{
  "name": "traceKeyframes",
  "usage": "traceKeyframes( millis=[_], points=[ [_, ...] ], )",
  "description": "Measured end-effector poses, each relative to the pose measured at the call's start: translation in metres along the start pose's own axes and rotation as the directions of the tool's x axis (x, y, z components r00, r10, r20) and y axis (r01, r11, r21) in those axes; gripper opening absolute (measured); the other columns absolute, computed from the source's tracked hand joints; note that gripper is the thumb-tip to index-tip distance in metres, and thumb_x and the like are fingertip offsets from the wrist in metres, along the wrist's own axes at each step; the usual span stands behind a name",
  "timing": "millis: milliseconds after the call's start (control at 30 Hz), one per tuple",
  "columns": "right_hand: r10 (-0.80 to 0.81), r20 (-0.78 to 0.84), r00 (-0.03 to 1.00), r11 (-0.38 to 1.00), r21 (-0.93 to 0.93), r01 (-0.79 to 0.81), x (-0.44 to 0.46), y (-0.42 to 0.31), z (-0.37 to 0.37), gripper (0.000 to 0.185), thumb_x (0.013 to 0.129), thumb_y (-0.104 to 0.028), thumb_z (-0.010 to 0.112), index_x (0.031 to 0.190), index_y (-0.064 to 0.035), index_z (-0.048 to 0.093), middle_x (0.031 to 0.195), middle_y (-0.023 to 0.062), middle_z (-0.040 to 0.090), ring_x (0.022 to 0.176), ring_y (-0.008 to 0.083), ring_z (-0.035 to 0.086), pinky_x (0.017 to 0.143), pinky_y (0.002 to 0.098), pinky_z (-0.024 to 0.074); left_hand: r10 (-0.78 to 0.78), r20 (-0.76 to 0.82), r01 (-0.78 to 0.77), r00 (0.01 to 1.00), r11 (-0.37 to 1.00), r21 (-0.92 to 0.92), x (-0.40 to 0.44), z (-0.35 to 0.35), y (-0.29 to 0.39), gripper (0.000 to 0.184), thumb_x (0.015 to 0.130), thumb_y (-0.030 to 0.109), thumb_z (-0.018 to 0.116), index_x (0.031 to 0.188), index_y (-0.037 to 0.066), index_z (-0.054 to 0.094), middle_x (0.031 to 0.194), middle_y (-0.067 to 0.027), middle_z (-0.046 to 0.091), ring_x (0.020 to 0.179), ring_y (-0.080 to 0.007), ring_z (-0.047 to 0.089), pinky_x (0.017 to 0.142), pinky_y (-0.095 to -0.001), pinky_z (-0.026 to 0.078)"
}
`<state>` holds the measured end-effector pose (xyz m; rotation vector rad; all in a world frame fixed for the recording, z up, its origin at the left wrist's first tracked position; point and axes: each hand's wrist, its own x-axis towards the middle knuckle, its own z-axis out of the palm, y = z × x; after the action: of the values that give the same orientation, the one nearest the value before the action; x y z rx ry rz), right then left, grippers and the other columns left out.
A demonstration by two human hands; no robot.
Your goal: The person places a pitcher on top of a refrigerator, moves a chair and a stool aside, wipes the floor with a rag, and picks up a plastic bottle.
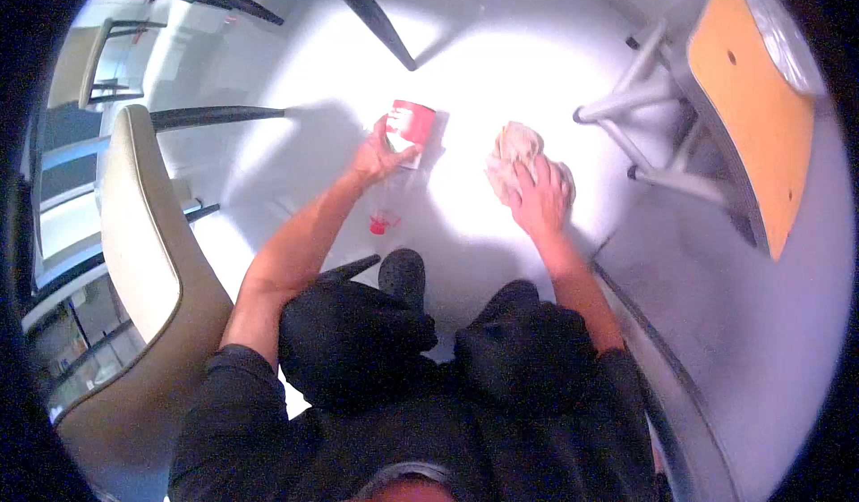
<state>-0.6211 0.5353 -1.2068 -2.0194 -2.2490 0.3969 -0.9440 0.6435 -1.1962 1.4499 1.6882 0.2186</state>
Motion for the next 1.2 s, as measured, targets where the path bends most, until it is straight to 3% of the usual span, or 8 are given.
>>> traceKeyframes(
  millis=[367, 633, 733, 900, 1000, 1100, 1167, 1200],
  points=[
    [-0.024, -0.155, 0.988, 0.999, 0.033, 0.029, -0.001, 0.010, 0.038, 0.055, 0.071, -0.030, 0.071, 0.124, -0.0195, 0.066, 0.135, 0.0111, 0.049, 0.128, 0.0349, 0.044, 0.109, 0.0532, 0.0314, 0.099, -0.138, -0.104, 0.985, 0.994, -0.031, 0.002, 0.020, -0.024, 0.109, 0.071, 0.045, 0.086, 0.151, -0.002, 0.028, 0.139, -0.0247, 0.048, 0.131, -0.0371, 0.048, 0.112, -0.0428, 0.040],
    [-0.086, -0.261, 0.962, 0.996, 0.006, 0.091, 0.006, 0.018, 0.063, 0.052, 0.068, -0.029, 0.068, 0.119, -0.0184, 0.069, 0.130, 0.0112, 0.050, 0.124, 0.0328, 0.046, 0.102, 0.0524, 0.0353, 0.008, -0.119, -0.001, 0.993, 0.998, 0.062, -0.005, 0.012, -0.003, 0.106, 0.071, 0.043, 0.085, 0.151, 0.001, 0.030, 0.137, -0.0220, 0.050, 0.126, -0.0354, 0.052, 0.109, -0.0441, 0.042],
    [0.009, -0.198, 0.980, 0.999, 0.032, -0.003, 0.015, 0.015, 0.053, 0.046, 0.072, -0.023, 0.067, 0.118, -0.0180, 0.068, 0.127, 0.0124, 0.051, 0.120, 0.0344, 0.048, 0.101, 0.0537, 0.0356, -0.018, -0.130, 0.025, 0.991, 0.998, 0.051, -0.011, 0.017, -0.005, 0.105, 0.071, 0.044, 0.084, 0.151, 0.002, 0.031, 0.132, -0.0215, 0.053, 0.122, -0.0358, 0.055, 0.106, -0.0446, 0.044],
    [0.197, -0.315, 0.929, 0.896, 0.442, -0.040, 0.181, 0.022, 0.057, 0.042, 0.081, -0.012, 0.063, 0.123, -0.0119, 0.066, 0.118, 0.0194, 0.058, 0.114, 0.0398, 0.053, 0.101, 0.0501, 0.0419, 0.023, -0.231, -0.022, 0.973, 1.000, 0.006, -0.013, 0.022, -0.003, 0.102, 0.070, 0.043, 0.084, 0.149, 0.003, 0.034, 0.127, -0.0208, 0.055, 0.118, -0.0376, 0.057, 0.103, -0.0449, 0.046],
    [0.197, -0.472, 0.859, 0.945, 0.326, -0.038, 0.335, 0.005, 0.051, 0.043, 0.089, -0.022, 0.058, 0.131, -0.0152, 0.063, 0.124, 0.0177, 0.061, 0.117, 0.0385, 0.055, 0.105, 0.0473, 0.0425, -0.036, -0.230, 0.009, 0.973, 0.993, -0.117, -0.015, 0.026, -0.002, 0.101, 0.071, 0.037, 0.086, 0.148, -0.003, 0.035, 0.134, -0.0240, 0.054, 0.127, -0.0361, 0.053, 0.108, -0.0441, 0.042],
    [0.177, -0.264, 0.948, 0.941, 0.327, -0.085, 0.410, -0.047, 0.027, 0.038, 0.090, -0.023, 0.058, 0.127, -0.0180, 0.066, 0.128, 0.0156, 0.061, 0.120, 0.0383, 0.055, 0.106, 0.0462, 0.0428, -0.065, -0.267, 0.058, 0.961, 0.998, -0.034, -0.012, 0.031, -0.003, 0.100, 0.072, 0.037, 0.086, 0.148, -0.002, 0.034, 0.135, -0.0235, 0.053, 0.127, -0.0361, 0.054, 0.108, -0.0433, 0.042],
    [-0.273, 0.051, 0.961, 0.957, 0.110, 0.267, 0.406, -0.085, 0.009, 0.035, 0.091, -0.025, 0.059, 0.124, -0.0205, 0.068, 0.131, 0.0140, 0.060, 0.122, 0.0367, 0.055, 0.106, 0.0443, 0.0436, -0.075, -0.255, 0.062, 0.964, 0.996, -0.061, -0.016, 0.031, -0.002, 0.099, 0.073, 0.035, 0.086, 0.148, -0.001, 0.033, 0.135, -0.0228, 0.054, 0.126, -0.0351, 0.055, 0.107, -0.0428, 0.042],
    [-0.281, 0.060, 0.958, 0.956, 0.100, 0.274, 0.391, -0.081, 0.011, 0.035, 0.091, -0.025, 0.059, 0.124, -0.0205, 0.068, 0.131, 0.0140, 0.060, 0.122, 0.0367, 0.055, 0.106, 0.0443, 0.0436, -0.086, -0.226, 0.061, 0.970, 0.992, -0.113, -0.015, 0.027, 0.002, 0.099, 0.074, 0.035, 0.086, 0.149, 0.000, 0.032, 0.135, -0.0217, 0.054, 0.126, -0.0331, 0.055, 0.108, -0.0424, 0.042]
  ],
)
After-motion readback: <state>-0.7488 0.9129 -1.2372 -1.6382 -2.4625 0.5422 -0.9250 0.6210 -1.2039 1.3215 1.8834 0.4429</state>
